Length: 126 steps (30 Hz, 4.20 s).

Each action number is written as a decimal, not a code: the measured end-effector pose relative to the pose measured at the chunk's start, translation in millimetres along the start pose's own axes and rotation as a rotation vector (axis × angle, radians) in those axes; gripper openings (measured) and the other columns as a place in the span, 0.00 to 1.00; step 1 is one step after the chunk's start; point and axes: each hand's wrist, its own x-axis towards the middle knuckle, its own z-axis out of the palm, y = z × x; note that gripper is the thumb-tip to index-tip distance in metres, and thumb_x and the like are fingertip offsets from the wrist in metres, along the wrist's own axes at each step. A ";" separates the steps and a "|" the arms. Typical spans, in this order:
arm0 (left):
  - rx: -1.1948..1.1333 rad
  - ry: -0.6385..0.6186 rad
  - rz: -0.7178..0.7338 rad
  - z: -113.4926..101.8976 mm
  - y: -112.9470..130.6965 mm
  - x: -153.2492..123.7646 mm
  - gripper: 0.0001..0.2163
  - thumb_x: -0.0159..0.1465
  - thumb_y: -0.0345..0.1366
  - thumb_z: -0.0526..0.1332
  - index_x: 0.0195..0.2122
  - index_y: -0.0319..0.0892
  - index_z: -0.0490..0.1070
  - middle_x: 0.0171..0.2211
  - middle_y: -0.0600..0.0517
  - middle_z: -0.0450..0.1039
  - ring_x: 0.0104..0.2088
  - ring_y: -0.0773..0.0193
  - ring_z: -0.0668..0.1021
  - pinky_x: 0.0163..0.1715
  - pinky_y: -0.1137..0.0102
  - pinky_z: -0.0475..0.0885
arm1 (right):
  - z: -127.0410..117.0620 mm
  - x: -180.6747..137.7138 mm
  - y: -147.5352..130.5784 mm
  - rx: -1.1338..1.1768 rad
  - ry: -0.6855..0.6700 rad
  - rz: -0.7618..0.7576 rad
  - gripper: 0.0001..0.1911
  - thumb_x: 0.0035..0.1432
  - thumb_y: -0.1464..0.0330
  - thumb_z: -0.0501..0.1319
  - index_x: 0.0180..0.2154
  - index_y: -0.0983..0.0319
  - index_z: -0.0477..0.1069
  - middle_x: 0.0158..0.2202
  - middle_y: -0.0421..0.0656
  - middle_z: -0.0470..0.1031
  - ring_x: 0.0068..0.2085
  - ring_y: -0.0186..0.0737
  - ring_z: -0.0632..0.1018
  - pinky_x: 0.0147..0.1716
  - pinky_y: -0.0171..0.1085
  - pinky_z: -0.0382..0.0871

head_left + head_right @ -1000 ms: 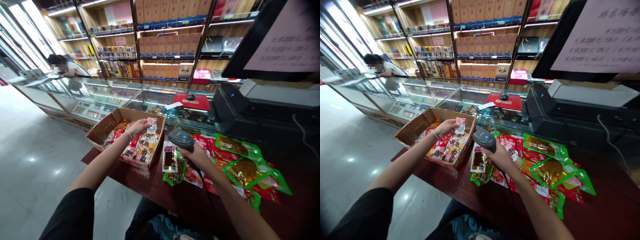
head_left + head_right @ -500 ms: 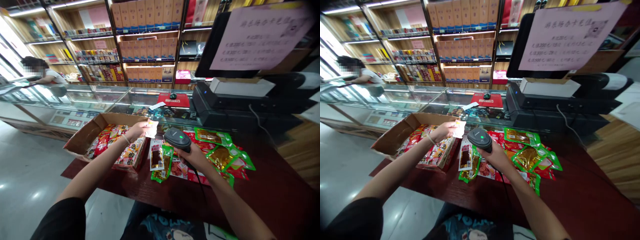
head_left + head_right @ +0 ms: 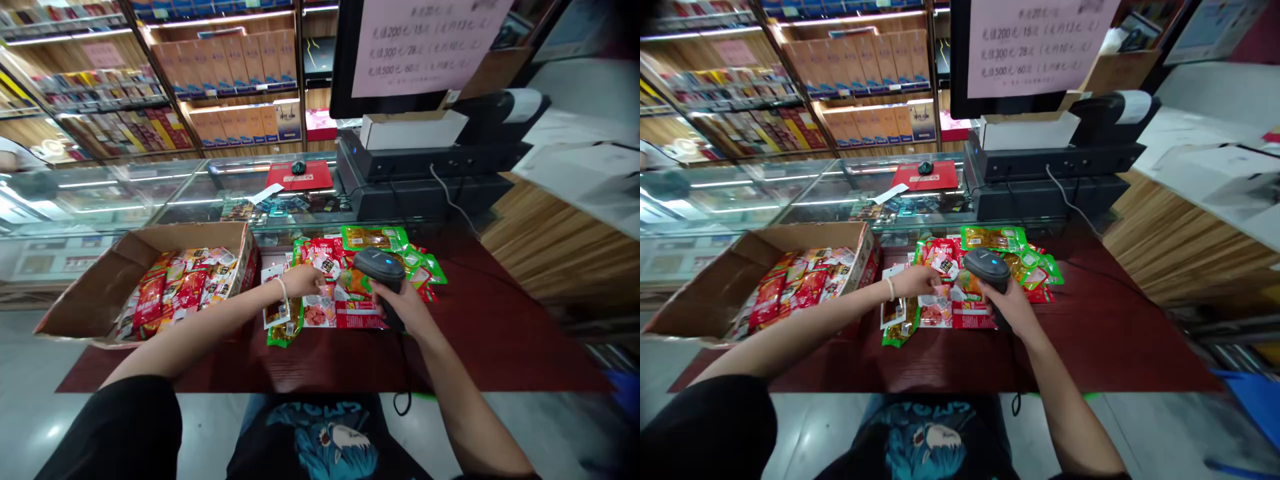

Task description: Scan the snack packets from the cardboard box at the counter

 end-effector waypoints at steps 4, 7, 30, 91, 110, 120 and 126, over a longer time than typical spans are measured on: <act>0.360 0.012 0.014 16.1 16.6 3.2 0.09 0.61 0.32 0.59 0.42 0.40 0.73 0.35 0.44 0.77 0.36 0.56 0.79 0.33 0.68 0.69 | -10.0 -6.0 4.7 0.022 0.004 0.017 0.20 0.48 0.53 0.69 0.26 0.61 0.67 0.18 0.37 0.69 0.15 0.31 0.68 0.11 0.31 0.61; 0.501 0.050 0.027 20.3 20.7 -0.3 0.10 0.64 0.32 0.55 0.46 0.38 0.70 0.39 0.40 0.76 0.39 0.52 0.79 0.35 0.65 0.71 | -11.2 -6.5 4.2 0.031 -0.006 0.028 0.21 0.48 0.53 0.69 0.25 0.62 0.67 0.18 0.37 0.70 0.15 0.31 0.68 0.11 0.31 0.62; -0.045 0.713 -0.361 -52.7 -92.2 -223.3 0.12 0.66 0.40 0.56 0.44 0.43 0.74 0.43 0.49 0.77 0.41 0.60 0.77 0.43 0.68 0.69 | 138.9 40.5 -51.5 -0.381 -0.396 -0.074 0.21 0.50 0.50 0.66 0.31 0.61 0.68 0.17 0.39 0.71 0.15 0.35 0.70 0.14 0.34 0.63; -0.968 1.104 -0.077 -7.5 -46.5 -188.7 0.22 0.55 0.42 0.68 0.49 0.40 0.74 0.47 0.45 0.75 0.40 0.62 0.78 0.43 0.67 0.72 | 168.3 -2.4 -35.6 -0.171 -0.406 -0.231 0.18 0.53 0.53 0.65 0.26 0.59 0.65 0.11 0.35 0.66 0.12 0.33 0.66 0.13 0.32 0.60; -0.949 1.096 -0.004 88.7 15.2 -82.6 0.20 0.58 0.29 0.61 0.53 0.40 0.71 0.53 0.45 0.74 0.51 0.58 0.76 0.53 0.63 0.69 | 73.8 -76.0 48.4 -0.213 -0.145 -0.134 0.19 0.48 0.52 0.66 0.32 0.60 0.66 0.18 0.35 0.68 0.13 0.32 0.68 0.11 0.31 0.60; -0.759 1.213 0.014 78.2 -11.3 -79.3 0.24 0.63 0.30 0.57 0.61 0.43 0.61 0.53 0.45 0.73 0.50 0.61 0.77 0.50 0.67 0.71 | 69.4 -57.2 46.5 -0.228 -0.147 -0.110 0.21 0.51 0.50 0.63 0.25 0.61 0.64 0.13 0.34 0.65 0.13 0.30 0.66 0.12 0.29 0.59; -0.157 0.982 -0.169 73.0 -31.9 -67.2 0.16 0.65 0.27 0.52 0.51 0.45 0.71 0.46 0.48 0.77 0.47 0.59 0.78 0.50 0.65 0.71 | 64.7 -46.2 46.4 -0.141 -0.101 -0.073 0.21 0.49 0.51 0.65 0.32 0.61 0.66 0.14 0.34 0.68 0.13 0.32 0.66 0.12 0.30 0.60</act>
